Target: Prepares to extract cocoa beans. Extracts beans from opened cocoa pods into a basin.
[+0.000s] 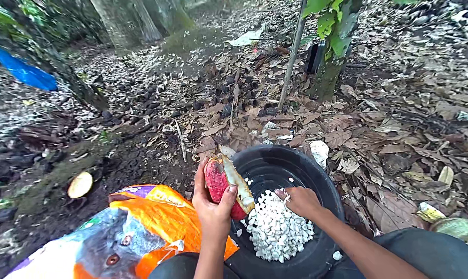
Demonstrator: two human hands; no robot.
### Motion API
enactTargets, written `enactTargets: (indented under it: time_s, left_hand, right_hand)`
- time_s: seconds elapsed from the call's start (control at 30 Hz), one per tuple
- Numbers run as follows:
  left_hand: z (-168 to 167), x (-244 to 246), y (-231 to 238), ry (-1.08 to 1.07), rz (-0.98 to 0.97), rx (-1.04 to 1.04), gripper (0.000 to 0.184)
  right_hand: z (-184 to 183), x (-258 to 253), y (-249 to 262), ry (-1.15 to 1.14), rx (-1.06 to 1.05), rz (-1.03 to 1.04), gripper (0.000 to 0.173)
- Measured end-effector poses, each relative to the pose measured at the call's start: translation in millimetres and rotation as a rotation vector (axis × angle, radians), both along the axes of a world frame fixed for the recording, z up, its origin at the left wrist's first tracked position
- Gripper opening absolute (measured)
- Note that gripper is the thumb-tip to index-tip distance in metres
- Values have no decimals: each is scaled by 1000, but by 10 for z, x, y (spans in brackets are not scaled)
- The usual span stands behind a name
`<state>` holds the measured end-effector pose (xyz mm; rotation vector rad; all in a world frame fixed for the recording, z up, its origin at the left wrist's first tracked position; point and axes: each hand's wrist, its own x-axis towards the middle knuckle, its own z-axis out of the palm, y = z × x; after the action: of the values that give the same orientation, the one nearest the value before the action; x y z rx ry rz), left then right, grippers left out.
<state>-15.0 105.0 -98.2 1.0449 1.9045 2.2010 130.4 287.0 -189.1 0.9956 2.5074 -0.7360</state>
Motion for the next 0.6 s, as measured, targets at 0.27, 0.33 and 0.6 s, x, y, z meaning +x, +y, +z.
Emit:
enactTargets:
  time_s: [0.27,0.33,0.6]
  left_hand:
    - [-45,-5,37,-15,7,-25,97]
    - [-49,7,44,-18,2,-33,97]
    - [-40,45,60,-18,-1,-56,97]
  right_hand:
    - [295,-137,-111,26,5,-68,63]
    - [270,-137,-97,34,-7,-66,45]
    - [310,-96,-43,120,-131,-75,29]
